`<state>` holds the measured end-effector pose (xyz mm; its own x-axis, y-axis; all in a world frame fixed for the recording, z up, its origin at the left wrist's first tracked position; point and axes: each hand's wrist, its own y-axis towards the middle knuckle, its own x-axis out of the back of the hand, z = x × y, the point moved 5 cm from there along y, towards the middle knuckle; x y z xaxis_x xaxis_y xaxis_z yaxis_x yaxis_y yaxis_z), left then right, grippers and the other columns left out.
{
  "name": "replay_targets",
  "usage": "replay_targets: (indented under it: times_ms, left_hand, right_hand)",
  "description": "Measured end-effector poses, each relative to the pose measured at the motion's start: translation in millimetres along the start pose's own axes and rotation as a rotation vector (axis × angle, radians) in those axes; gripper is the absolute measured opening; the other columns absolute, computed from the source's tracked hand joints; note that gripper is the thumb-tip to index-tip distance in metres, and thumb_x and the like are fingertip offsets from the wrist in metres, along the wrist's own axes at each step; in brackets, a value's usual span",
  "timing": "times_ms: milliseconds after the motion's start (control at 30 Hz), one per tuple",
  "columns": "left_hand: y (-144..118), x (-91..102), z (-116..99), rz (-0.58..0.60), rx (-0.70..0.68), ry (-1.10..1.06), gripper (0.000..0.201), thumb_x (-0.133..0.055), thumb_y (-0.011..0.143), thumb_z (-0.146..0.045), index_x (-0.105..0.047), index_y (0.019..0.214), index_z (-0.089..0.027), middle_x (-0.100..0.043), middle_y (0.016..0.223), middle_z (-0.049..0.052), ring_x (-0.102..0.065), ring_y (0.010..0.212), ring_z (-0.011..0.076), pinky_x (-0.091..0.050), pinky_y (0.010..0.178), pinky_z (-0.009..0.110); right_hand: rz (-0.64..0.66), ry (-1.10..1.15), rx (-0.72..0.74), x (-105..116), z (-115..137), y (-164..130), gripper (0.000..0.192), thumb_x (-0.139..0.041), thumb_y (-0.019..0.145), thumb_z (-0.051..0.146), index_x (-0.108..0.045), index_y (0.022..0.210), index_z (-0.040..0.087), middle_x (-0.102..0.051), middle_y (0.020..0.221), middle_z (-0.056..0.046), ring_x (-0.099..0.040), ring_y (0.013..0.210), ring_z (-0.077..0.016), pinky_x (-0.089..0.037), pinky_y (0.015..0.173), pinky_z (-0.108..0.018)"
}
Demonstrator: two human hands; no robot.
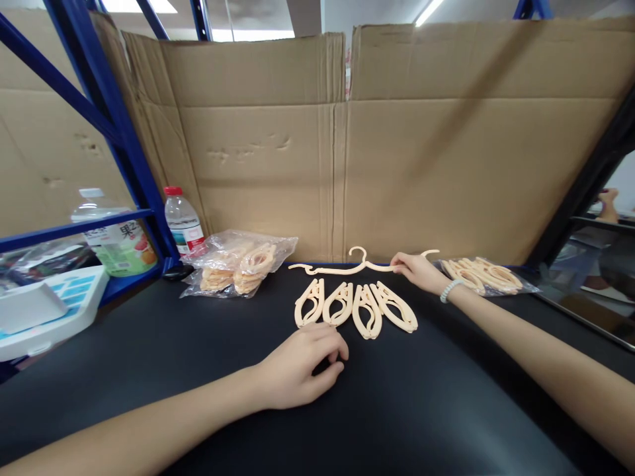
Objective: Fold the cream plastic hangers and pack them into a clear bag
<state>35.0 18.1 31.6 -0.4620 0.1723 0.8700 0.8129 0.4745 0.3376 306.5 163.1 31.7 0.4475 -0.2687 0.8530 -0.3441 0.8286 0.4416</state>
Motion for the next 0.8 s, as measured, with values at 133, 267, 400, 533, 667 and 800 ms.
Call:
replay_targets:
  times_ms: [133, 267, 400, 533, 667, 800]
  left_hand:
    - [-3, 11.2, 5, -0.230, 0.097, -0.117, 0.010, -0.047, 0.086, -0.015, -0.055, 0.091, -0.019, -0.059, 0.081, 0.002, -0.056, 0.077, 0.0153, -0.046, 0.073, 0.028]
    - [-5, 17.5, 19, -0.407, 0.268, -0.299, 0.014, -0.049, 0.086, -0.020, -0.056, 0.099, -0.019, -0.060, 0.087, 0.002, -0.058, 0.082, 0.0152, -0.047, 0.079, 0.030]
    - [-5, 13.2, 37, -0.491, 0.441, -0.543, 0.030, -0.055, 0.084, -0.028, -0.054, 0.112, -0.018, -0.060, 0.102, 0.006, -0.058, 0.091, 0.0175, -0.049, 0.085, 0.036]
    - [-10, 10.8, 50, -0.654, 0.593, -0.682, 0.051, -0.060, 0.081, -0.033, -0.042, 0.128, -0.022, -0.050, 0.129, 0.011, -0.058, 0.101, 0.0192, -0.048, 0.091, 0.039]
    - [-16, 14.2, 51, -0.820, 0.634, -0.721, 0.057, -0.061, 0.082, -0.035, -0.038, 0.133, -0.027, -0.041, 0.140, 0.010, -0.058, 0.109, 0.0216, -0.048, 0.092, 0.038]
    - [-19, 18.5, 48, -0.931, 0.596, -0.825, 0.046, -0.060, 0.083, -0.035, -0.047, 0.127, -0.026, -0.043, 0.139, 0.007, -0.062, 0.102, 0.0199, -0.049, 0.093, 0.037]
  right_hand:
    - [-0.111, -0.013, -0.033, 25, 5, -11, 0.007, -0.048, 0.086, 0.021, -0.055, 0.087, 0.020, -0.066, 0.080, -0.004, -0.062, 0.074, -0.0200, -0.045, 0.069, -0.031]
    - [-0.307, -0.011, -0.062, 55, 16, -29, 0.008, -0.050, 0.086, 0.027, -0.055, 0.089, 0.021, -0.067, 0.085, -0.006, -0.064, 0.081, -0.0231, -0.047, 0.072, -0.034]
    - [-0.392, 0.011, -0.050, 73, 38, -51, 0.019, -0.051, 0.087, 0.030, -0.058, 0.102, 0.021, -0.067, 0.092, -0.007, -0.064, 0.082, -0.0236, -0.049, 0.073, -0.036]
    - [-0.353, -0.024, -0.002, 74, 58, -71, 0.021, -0.047, 0.091, 0.033, -0.060, 0.103, 0.021, -0.064, 0.084, -0.006, -0.060, 0.071, -0.0210, -0.046, 0.063, -0.033]
    - [-0.326, -0.044, 0.027, 69, 67, -82, 0.020, -0.044, 0.093, 0.036, -0.058, 0.096, 0.022, -0.060, 0.077, -0.005, -0.055, 0.064, -0.0196, -0.043, 0.057, -0.032]
    - [-0.303, -0.072, 0.083, 64, 74, -85, 0.020, -0.043, 0.094, 0.036, -0.056, 0.093, 0.022, -0.059, 0.076, -0.005, -0.055, 0.065, -0.0198, -0.043, 0.058, -0.032]
